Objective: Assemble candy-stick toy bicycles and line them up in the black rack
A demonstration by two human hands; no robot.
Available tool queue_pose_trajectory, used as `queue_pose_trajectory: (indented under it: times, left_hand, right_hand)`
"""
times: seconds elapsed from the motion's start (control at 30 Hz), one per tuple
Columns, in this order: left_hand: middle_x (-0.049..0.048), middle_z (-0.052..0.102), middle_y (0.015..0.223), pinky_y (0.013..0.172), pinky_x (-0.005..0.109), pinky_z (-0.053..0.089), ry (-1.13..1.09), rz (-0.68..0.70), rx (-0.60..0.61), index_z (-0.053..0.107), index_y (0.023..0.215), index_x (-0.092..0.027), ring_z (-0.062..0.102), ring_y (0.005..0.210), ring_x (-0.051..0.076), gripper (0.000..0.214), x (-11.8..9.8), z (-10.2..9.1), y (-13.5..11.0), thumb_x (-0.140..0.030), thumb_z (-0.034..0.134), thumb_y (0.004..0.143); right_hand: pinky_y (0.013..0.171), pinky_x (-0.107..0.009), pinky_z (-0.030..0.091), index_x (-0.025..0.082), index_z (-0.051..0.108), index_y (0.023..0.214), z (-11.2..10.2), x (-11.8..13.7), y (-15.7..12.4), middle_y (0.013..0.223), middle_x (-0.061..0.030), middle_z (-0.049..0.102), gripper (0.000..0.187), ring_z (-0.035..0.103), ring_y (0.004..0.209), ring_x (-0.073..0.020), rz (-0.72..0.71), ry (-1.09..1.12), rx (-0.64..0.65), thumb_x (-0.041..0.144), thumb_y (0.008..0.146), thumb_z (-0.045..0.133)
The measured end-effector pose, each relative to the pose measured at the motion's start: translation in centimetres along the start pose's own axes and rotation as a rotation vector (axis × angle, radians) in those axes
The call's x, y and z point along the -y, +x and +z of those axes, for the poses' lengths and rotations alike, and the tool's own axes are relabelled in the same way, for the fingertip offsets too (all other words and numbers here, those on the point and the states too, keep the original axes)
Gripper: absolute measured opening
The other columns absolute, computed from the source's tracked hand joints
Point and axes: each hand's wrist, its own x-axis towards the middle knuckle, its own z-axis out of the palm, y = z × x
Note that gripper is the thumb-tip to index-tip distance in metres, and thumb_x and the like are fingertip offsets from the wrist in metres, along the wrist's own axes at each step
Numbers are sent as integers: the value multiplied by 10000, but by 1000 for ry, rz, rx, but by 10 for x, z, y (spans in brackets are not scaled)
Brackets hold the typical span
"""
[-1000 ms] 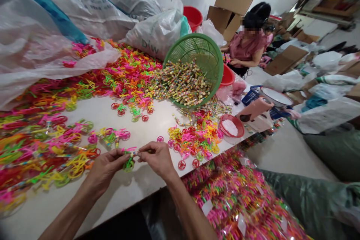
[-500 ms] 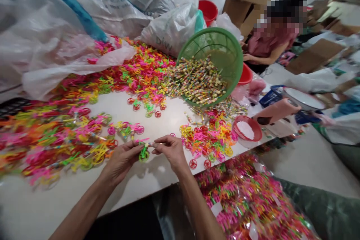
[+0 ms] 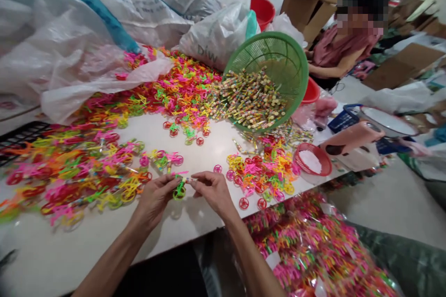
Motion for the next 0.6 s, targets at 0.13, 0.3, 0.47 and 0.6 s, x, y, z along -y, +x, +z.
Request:
queue_pose_trajectory:
  times: [0.13, 0.3, 0.47, 0.6]
  left_hand:
    - [-35, 507, 552, 480, 205, 336, 19, 152, -35, 579, 674, -145, 422, 490, 75, 248, 5, 11, -2, -366, 690, 658]
    - [-54, 435, 540, 462, 208, 291, 92, 249, -126, 490, 669, -186, 370, 471, 77, 239, 7, 19, -5, -388, 599, 736]
    - [-53, 428, 522, 450, 202, 296, 130, 242, -78, 479, 625, -190, 376, 462, 83, 225, 0, 18, 0, -355, 609, 705]
    - [-27, 498, 525, 454, 204, 318, 358, 292, -22, 565, 617, -184, 423, 488, 106, 190, -19, 16, 7, -348, 651, 661]
  right_hand:
    - [422, -203, 424, 168, 711, 815, 5, 1, -5, 578, 17, 605, 231, 511, 416, -74, -6, -41, 13, 333, 652, 709]
    - [380, -201, 393, 184, 714, 790, 18, -4, -11, 597, 25, 564, 207, 454, 403, -60, -20, 14, 11, 341, 655, 702]
    - [391, -197, 397, 240, 720, 889, 23, -4, -14, 657, 25, 506, 197, 456, 441, -63, -133, -71, 72, 283, 718, 632]
    - [516, -223, 435, 262, 693, 997, 18, -4, -10, 729, 7, 579, 266, 525, 542, -94, -202, -301, 104, 261, 744, 609]
